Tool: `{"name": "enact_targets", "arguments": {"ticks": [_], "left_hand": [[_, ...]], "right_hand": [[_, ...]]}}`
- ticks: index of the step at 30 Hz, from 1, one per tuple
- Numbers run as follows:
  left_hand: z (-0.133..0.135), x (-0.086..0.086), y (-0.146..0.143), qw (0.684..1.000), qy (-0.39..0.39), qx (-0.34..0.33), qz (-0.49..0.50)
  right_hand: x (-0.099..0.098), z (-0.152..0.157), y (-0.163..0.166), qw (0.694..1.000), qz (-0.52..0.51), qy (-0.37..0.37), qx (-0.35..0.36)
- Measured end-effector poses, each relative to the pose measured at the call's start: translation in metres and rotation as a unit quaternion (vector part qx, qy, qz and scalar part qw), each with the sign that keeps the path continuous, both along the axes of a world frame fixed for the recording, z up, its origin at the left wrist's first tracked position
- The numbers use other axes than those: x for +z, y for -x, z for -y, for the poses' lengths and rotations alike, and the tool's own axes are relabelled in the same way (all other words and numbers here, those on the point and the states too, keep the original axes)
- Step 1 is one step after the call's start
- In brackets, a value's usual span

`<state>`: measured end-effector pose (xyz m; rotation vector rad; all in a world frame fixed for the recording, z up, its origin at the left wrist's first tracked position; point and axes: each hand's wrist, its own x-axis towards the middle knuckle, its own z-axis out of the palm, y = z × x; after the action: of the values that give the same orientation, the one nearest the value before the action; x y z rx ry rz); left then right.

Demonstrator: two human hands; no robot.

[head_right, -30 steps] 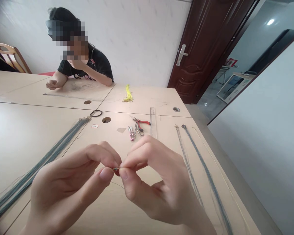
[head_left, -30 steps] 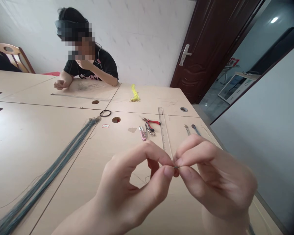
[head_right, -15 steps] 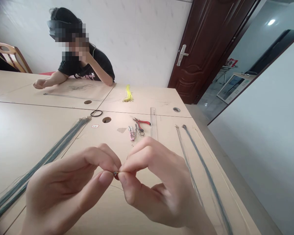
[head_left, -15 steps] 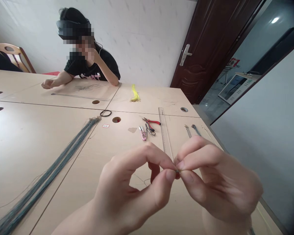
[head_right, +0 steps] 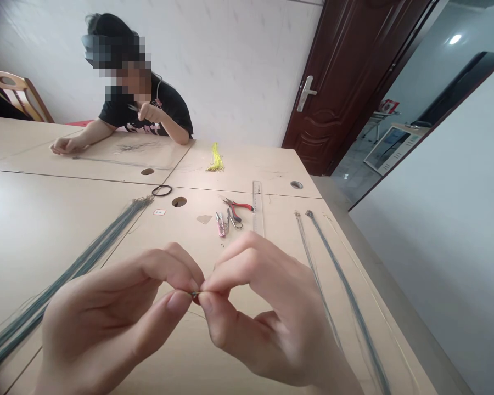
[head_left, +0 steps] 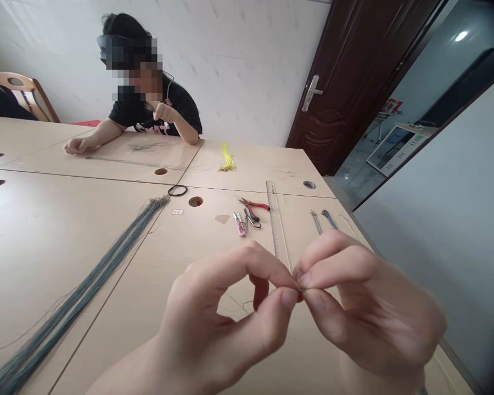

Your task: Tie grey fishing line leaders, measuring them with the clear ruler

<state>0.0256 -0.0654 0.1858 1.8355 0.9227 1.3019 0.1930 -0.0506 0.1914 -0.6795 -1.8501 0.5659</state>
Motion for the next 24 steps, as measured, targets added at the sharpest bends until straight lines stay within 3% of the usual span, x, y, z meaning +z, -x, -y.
{"name": "enact_targets", "arguments": {"ticks": [11,24], "left_hand": [[-0.002,-0.002,0.002,1.000,-0.008,-0.009,-0.014],[-0.003,-0.001,-0.002,1.000,-0.011,0.017,-0.005]], "right_hand": [[-0.013,0.003,0.011,0.997,-0.067,-0.015,-0.041],[-0.010,0.002,0.009,0.998,-0.063,-0.013,-0.025]]}}
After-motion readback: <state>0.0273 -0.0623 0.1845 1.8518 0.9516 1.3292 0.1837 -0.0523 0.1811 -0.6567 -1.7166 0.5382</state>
